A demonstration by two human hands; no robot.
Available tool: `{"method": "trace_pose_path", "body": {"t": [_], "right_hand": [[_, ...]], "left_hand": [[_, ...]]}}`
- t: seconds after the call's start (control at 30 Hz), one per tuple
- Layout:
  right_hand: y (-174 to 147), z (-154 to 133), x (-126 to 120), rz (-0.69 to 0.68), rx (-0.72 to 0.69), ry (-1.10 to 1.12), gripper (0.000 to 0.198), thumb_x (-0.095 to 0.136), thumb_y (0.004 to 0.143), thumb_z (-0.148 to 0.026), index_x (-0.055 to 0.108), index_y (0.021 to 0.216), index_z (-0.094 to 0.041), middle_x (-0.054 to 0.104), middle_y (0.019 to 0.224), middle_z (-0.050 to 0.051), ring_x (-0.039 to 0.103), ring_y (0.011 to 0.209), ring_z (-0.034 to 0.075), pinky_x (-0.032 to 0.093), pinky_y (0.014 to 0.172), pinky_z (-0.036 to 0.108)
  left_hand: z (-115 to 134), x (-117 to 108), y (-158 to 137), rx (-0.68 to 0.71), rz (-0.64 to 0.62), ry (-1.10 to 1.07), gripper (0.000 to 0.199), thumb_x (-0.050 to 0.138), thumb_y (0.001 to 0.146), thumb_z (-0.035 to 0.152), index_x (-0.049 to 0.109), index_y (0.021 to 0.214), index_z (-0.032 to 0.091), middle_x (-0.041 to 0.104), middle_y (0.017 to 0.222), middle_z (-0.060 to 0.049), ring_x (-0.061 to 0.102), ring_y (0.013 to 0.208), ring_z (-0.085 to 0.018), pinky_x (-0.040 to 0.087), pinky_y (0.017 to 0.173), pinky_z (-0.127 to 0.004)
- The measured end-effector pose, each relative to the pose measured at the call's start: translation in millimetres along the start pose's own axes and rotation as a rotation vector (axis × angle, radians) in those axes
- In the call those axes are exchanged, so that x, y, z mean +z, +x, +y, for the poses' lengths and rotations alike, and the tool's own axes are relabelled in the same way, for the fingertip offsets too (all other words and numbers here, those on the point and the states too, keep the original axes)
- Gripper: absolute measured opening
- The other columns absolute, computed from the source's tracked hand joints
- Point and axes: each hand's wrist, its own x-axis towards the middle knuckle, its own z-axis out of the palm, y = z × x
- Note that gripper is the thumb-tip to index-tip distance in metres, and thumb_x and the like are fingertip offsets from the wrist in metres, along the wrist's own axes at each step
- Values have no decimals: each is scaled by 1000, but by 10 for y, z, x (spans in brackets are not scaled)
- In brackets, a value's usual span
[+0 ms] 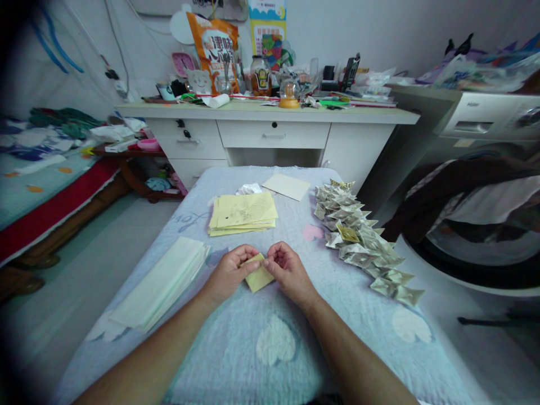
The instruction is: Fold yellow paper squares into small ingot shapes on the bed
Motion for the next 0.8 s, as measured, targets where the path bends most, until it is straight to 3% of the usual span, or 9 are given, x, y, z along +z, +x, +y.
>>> {"method": "trace_pose_path", "body": {"t": [0.2,0.37,0.5,0.8], "right_hand": [[5,10,-32,-27,-18,-60,22,66,80,-37,53,77,-19,47,68,-3,41,62,10,33,56,22],[17,23,-73,3,-24,-86,20,66,80,-35,54,76,-19,48,68,-3,41,62,10,32,56,22],[20,35,-118,50,-51,-92,19,66,80,-34,54,78,-20,48,70,-3,42,63,10,34,57,22],[30,8,-107,60,-96,-106,17,67,79,-35,57,82,-21,55,82,0,50,73,13,40,64,23]], "left_hand": [[-13,16,-27,44,-4,-22,26,60,82,31,43,99,21,60,81,3,54,65,-9,39,59,-19],[-10,-9,-22,146,37,176,15,60,81,27,50,89,19,53,80,3,51,74,-11,39,65,-20],[18,-75,-10,166,45,315,10,60,80,25,56,87,18,56,86,0,51,78,-12,39,65,-20],[-44,-128,-3,159,59,359,13,58,82,29,61,79,16,54,68,3,49,64,-10,37,60,-20]]}}
